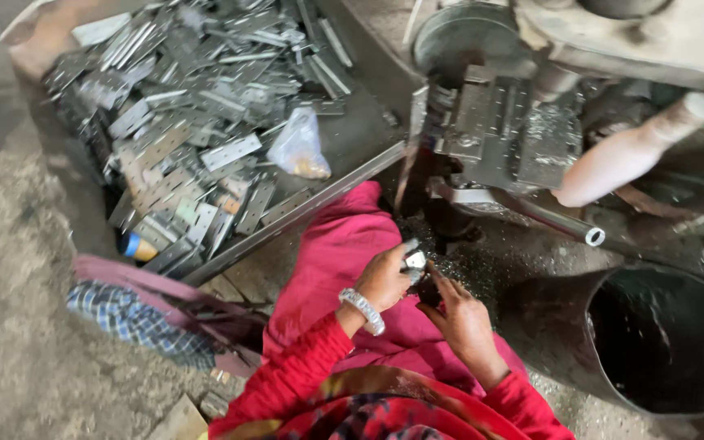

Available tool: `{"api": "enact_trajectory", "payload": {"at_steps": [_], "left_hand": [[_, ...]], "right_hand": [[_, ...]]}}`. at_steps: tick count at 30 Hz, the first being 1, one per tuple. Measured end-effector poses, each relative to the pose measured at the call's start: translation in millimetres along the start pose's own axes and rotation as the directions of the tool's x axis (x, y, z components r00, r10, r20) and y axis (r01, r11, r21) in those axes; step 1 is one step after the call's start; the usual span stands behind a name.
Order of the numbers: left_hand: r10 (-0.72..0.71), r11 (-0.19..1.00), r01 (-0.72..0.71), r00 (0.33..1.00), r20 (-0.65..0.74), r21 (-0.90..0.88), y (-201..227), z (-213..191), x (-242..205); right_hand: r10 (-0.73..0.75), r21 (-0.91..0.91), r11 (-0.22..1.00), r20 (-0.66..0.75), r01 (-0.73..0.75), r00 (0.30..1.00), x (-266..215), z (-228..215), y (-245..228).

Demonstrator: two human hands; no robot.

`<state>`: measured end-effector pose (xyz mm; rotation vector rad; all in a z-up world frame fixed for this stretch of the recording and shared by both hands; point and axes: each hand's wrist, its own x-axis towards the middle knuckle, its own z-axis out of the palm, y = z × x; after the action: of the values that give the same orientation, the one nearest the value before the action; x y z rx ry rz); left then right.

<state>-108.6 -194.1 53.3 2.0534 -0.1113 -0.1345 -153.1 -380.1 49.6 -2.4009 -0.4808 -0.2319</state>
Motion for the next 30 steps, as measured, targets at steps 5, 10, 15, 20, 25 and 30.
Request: {"api": "enact_trajectory", "payload": {"at_steps": [5,10,15,20,25,30], "left_hand": [[0.012,0.954,0.040,0.985,0.171,-0.297,5,-5,-1],[-0.033,0.896,0.120,0.978,0.205,-0.427,-2,5,5],[-0.102,0.873,0.194,0.970,0.221,-0.448,-22,15,1],[-0.052,0.750,0.220,0.960,0.276,-0.624,-34,26,-2],[-0.019,0.721,0.209,0.959,0.283,-0.660,-49,20,-11],[-0.099,0.735,0.260,0.955,0.280,-0.626,-49,25,4]], "right_hand": [[0.203,0.365,0.887,0.243,-0.284,0.948,-3,-2,14],[0.223,0.717,0.546,0.375,-0.434,0.900,-8,-12,20],[0.247,0.700,0.561,0.368,-0.442,0.896,-11,-20,14],[0.194,0.732,0.503,0.422,-0.459,0.886,-13,-22,5],[0.146,0.795,0.416,0.420,-0.441,0.896,-13,-16,-6],[0.148,0.718,0.535,0.439,-0.445,0.886,-6,-27,0]]}}
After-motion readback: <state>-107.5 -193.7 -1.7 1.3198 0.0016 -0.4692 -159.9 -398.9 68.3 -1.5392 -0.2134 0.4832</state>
